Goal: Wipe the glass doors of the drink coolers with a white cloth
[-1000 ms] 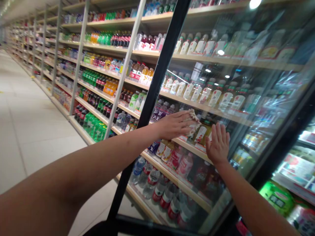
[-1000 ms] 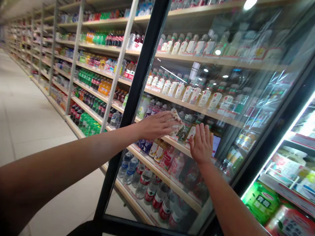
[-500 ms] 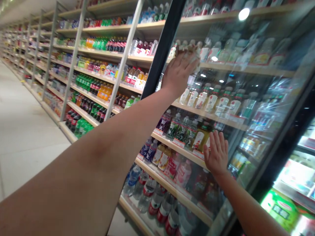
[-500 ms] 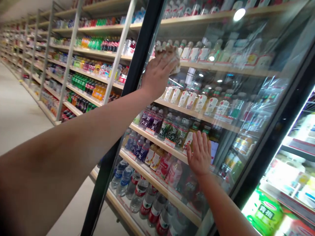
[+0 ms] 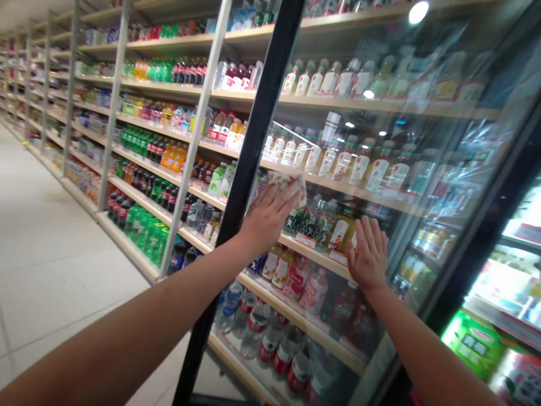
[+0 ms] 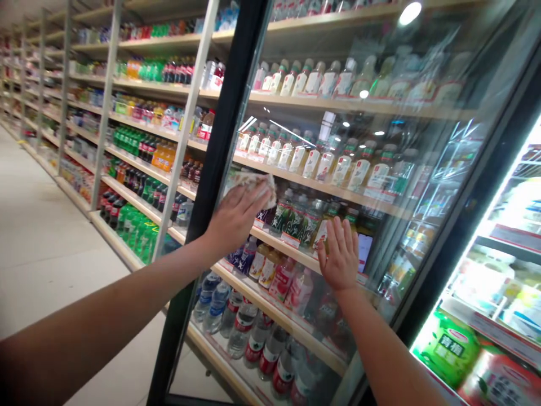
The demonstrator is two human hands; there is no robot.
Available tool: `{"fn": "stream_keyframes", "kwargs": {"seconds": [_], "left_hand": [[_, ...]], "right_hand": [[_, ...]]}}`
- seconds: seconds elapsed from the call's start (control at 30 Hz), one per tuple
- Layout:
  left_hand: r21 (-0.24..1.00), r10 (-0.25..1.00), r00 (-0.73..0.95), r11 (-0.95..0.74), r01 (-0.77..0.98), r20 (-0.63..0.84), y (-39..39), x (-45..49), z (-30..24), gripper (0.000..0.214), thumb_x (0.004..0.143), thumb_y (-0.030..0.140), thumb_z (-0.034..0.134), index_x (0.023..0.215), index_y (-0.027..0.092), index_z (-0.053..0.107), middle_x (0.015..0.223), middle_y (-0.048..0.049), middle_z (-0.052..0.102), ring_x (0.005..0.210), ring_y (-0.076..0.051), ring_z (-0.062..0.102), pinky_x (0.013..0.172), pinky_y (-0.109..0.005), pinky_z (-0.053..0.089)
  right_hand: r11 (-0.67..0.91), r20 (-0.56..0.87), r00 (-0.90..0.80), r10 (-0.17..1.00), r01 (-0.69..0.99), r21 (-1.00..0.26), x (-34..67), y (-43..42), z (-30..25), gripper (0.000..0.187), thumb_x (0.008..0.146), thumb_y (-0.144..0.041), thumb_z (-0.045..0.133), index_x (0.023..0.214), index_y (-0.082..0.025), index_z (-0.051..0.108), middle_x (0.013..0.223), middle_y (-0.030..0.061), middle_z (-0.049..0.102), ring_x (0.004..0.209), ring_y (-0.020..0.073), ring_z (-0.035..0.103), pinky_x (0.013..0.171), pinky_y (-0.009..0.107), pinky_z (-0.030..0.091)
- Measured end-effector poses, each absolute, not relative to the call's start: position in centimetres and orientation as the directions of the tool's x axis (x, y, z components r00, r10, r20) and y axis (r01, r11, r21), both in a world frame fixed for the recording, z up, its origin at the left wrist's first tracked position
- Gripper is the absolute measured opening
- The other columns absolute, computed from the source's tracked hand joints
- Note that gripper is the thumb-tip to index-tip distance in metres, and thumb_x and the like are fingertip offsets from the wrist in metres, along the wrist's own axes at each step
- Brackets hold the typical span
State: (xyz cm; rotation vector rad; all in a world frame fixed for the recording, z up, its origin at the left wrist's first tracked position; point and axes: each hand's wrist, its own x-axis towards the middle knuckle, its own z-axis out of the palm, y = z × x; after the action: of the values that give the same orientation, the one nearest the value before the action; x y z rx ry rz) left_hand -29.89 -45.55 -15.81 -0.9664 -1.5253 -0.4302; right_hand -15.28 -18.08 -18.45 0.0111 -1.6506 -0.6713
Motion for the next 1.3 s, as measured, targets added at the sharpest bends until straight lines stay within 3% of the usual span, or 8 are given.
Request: {"fn": "stream_keyframes", "kwargs": {"seconds": [0.17,0.3,0.43,0.67,0.9,1.03,1.17,1.3], "left_hand": [[-0.313,0.428,0.042,0.586,0.747,0.903,-46.5,-29.1,-25.4,0.066,0.09,0.009,0.046,0.153,0.027,0.045,0.157,0.0007,0.042,0.13,-0.028,0.056,0.118,-0.046,0.042],[-0.351,0.482,0.059,0.544,0.762,0.874,-47.4,-29.4,-27.4,0.067,0.089,0.007,0.045,0.152,0.03,0.046,0.157,0.0035,0.041,0.128,-0.026,0.058,0.12,-0.046,0.04],[-0.326,0.44,0.067,0.544,0.773,0.895,-47.6,-29.9,-23.2,0.067,0.091,0.007,0.044,0.155,0.029,0.041,0.159,0.0019,0.039,0.138,-0.027,0.049,0.124,-0.047,0.033],[-0.217,0.284,0.078,0.5,0.838,0.956,-45.8,-30.6,-8.9,0.067,0.091,0.005,0.038,0.157,0.017,0.036,0.166,-0.0054,0.028,0.153,-0.031,0.021,0.127,-0.051,0.021],[-0.101,0.149,0.037,0.451,0.887,0.988,-43.6,-31.3,2.8,0.074,0.087,0.008,0.037,0.158,0.029,0.033,0.166,0.0051,0.025,0.156,-0.028,0.011,0.129,-0.052,0.011],[-0.101,0.142,0.035,0.486,0.868,0.989,-43.2,-30.7,2.7,0.071,0.088,0.007,0.038,0.157,0.021,0.035,0.166,-0.0026,0.028,0.155,-0.031,0.014,0.129,-0.056,0.011],[-0.248,0.27,0.131,0.465,0.85,0.954,-44.0,-30.3,-0.9,0.069,0.09,0.009,0.042,0.157,0.023,0.033,0.164,-0.0066,0.03,0.154,-0.032,0.017,0.127,-0.058,0.014],[-0.435,0.43,0.233,0.467,0.77,0.872,-45.7,-30.3,-4.5,0.056,0.099,0.018,0.045,0.154,0.022,0.036,0.161,-0.0091,0.037,0.153,-0.034,0.023,0.125,-0.057,0.022]], "right_hand": [[0.824,0.902,-0.209,-0.377,0.369,0.43,-15.2,-18.1,-18.5,0.069,0.099,-0.029,0.049,0.162,-0.022,0.021,0.159,0.0122,0.04,0.153,0.0259,0.027,0.125,0.048,0.027],[0.82,0.902,-0.212,-0.377,0.377,0.431,-15.2,-18.2,-18.5,0.068,0.099,-0.029,0.048,0.161,-0.021,0.022,0.157,0.0135,0.042,0.152,0.0269,0.029,0.124,0.049,0.028],[0.824,0.901,-0.206,-0.382,0.365,0.433,-15.1,-18.3,-18.5,0.069,0.099,-0.028,0.048,0.162,-0.022,0.021,0.157,0.0137,0.042,0.152,0.027,0.028,0.124,0.049,0.028],[0.822,0.899,-0.211,-0.383,0.366,0.436,-15.0,-18.3,-18.6,0.07,0.099,-0.027,0.049,0.162,-0.021,0.019,0.157,0.0148,0.043,0.153,0.0268,0.028,0.124,0.049,0.028],[0.825,0.893,-0.191,-0.407,0.343,0.449,-15.1,-18.3,-18.4,0.069,0.099,-0.026,0.05,0.161,-0.021,0.021,0.156,0.0151,0.044,0.152,0.028,0.029,0.123,0.05,0.029],[0.834,0.898,-0.194,-0.395,0.334,0.439,-15.1,-18.5,-18.6,0.069,0.099,-0.026,0.05,0.162,-0.022,0.02,0.157,0.0135,0.043,0.153,0.0275,0.028,0.123,0.05,0.028],[0.848,0.91,-0.225,-0.348,0.339,0.408,-14.6,-18.7,-19.0,0.068,0.1,-0.025,0.046,0.162,-0.02,0.018,0.158,0.013,0.042,0.153,0.0272,0.027,0.123,0.049,0.029],[0.854,0.911,-0.256,-0.324,0.335,0.398,-14.0,-19.0,-15.7,0.059,0.101,-0.03,0.044,0.158,-0.022,0.031,0.157,0.0096,0.044,0.15,0.0239,0.035,0.124,0.045,0.027]]}}
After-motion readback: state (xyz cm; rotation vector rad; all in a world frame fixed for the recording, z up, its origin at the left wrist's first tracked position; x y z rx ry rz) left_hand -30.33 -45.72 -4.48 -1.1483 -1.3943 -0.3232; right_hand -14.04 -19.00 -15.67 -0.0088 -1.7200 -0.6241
